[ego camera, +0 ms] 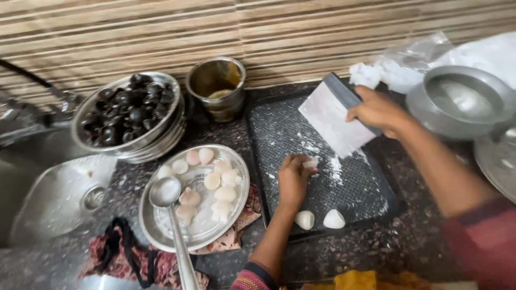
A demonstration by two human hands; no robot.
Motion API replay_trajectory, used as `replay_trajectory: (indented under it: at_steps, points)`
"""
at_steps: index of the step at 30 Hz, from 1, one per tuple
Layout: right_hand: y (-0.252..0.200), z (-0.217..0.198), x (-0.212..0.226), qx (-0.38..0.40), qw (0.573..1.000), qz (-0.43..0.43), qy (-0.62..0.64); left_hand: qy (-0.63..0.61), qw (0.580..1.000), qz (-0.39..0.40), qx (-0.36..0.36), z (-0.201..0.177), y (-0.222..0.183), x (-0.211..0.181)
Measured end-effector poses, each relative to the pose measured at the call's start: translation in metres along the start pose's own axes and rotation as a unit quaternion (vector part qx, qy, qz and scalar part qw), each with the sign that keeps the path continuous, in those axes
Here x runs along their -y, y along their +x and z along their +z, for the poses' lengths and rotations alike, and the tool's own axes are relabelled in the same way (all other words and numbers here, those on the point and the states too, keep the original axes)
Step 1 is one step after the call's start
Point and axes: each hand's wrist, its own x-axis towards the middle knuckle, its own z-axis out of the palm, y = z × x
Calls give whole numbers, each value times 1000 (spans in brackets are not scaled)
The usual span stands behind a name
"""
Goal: Cleaning and preparing small white vegetable pieces on a tray and putting them in water.
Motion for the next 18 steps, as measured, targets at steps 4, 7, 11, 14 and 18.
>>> replay_trajectory:
  at_steps: [4, 7, 11, 14, 18]
  points:
    - [-55, -15, -29, -21, 998, 34, 39, 11, 999, -32, -7, 6, 3, -8]
    - [-74, 1, -47, -27, 999, 37, 29, -11, 1000, 9, -3, 9, 4, -6]
    - [-74, 14, -56, -18, 998, 36, 38, -15, 1000, -3, -13, 16, 4, 1]
    - [-72, 16, -50, 18, 999, 31, 0, -9, 1000, -10, -7, 16, 5, 0]
    - [-65, 8, -41, 60, 997, -34, -40, 34, 999, -19, -2, 17, 10, -2]
